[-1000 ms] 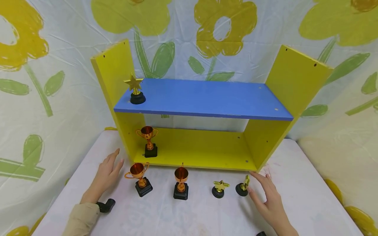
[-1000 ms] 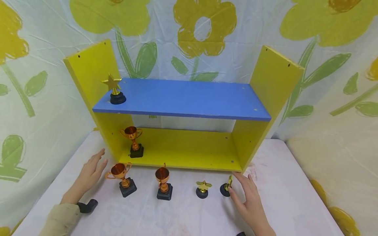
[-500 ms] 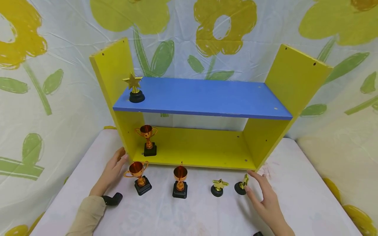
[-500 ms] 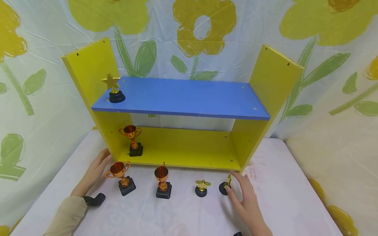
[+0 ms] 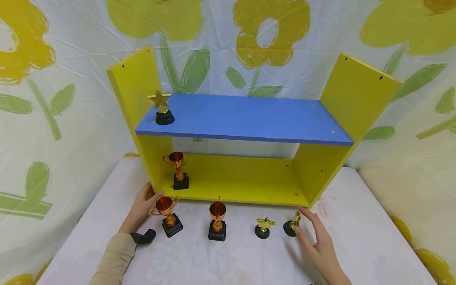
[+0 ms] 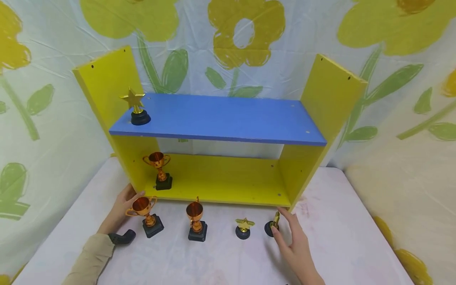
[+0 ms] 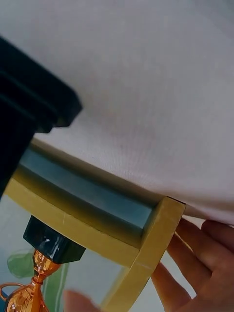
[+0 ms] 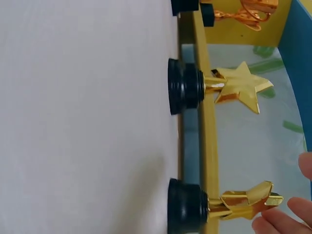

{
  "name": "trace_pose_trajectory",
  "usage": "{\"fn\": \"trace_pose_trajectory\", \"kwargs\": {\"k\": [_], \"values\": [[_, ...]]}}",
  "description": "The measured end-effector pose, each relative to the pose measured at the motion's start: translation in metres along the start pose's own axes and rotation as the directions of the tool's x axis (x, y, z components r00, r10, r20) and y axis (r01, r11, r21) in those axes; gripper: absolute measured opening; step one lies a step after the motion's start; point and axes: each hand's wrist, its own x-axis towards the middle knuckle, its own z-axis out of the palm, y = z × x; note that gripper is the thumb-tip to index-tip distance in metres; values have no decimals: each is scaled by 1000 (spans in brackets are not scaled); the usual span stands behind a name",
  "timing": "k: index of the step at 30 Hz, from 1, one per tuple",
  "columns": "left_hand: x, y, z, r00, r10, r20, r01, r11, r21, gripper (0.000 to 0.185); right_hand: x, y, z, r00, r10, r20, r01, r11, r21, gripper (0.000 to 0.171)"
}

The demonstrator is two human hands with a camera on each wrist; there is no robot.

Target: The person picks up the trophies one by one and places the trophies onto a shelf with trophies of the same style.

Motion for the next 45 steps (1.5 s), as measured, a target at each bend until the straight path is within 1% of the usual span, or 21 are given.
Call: {"fn": "trace_pose_trajectory", "kwargs": {"k": [3,5,7,10,14,19,22,25,27,32,38,45], "values": [[-3,-4,3,1000,22,10,-22,999,49,75,-2,0,0,1000,20,-8,-20,1000,9,66],[-4,-6,4,1000,29,1,-29,997,76,74,-3,0,1,1000,28,-10,-27,999,17,65],[-5,-7,5,1000,25,-5,-24,995,100,74,-4,1,2,999,34,-12,-33,999,27,64],[-6,-6,7,1000,-8,-19,11,992,129,76,-5,1,4,999,34,-17,-34,999,35,62],[-8,-4,7,999,-35,-14,37,989,141,77,-6,3,6,999,34,-25,-33,999,35,60],[-8,-7,5,1000,-26,-6,27,992,125,71,-8,4,7,999,41,-33,-39,997,61,58],[-9,-8,4,1000,-15,-15,17,991,134,66,-8,4,8,998,41,-41,-38,996,82,54],[-9,-9,3,1000,2,-24,2,989,146,61,-7,6,9,998,23,-63,-17,996,93,50],[-9,-9,4,999,13,-33,-8,989,148,57,-6,8,10,997,-5,-83,14,994,106,48],[-9,-10,6,999,19,-46,-12,989,147,49,-5,10,10,992,-47,-117,62,990,126,45],[-6,-12,4,999,16,-45,-8,986,166,51,-4,10,11,990,-48,-133,67,988,142,41],[-4,-9,4,998,38,-53,-26,977,213,49,-2,12,14,980,-95,-172,122,981,154,42]]}}
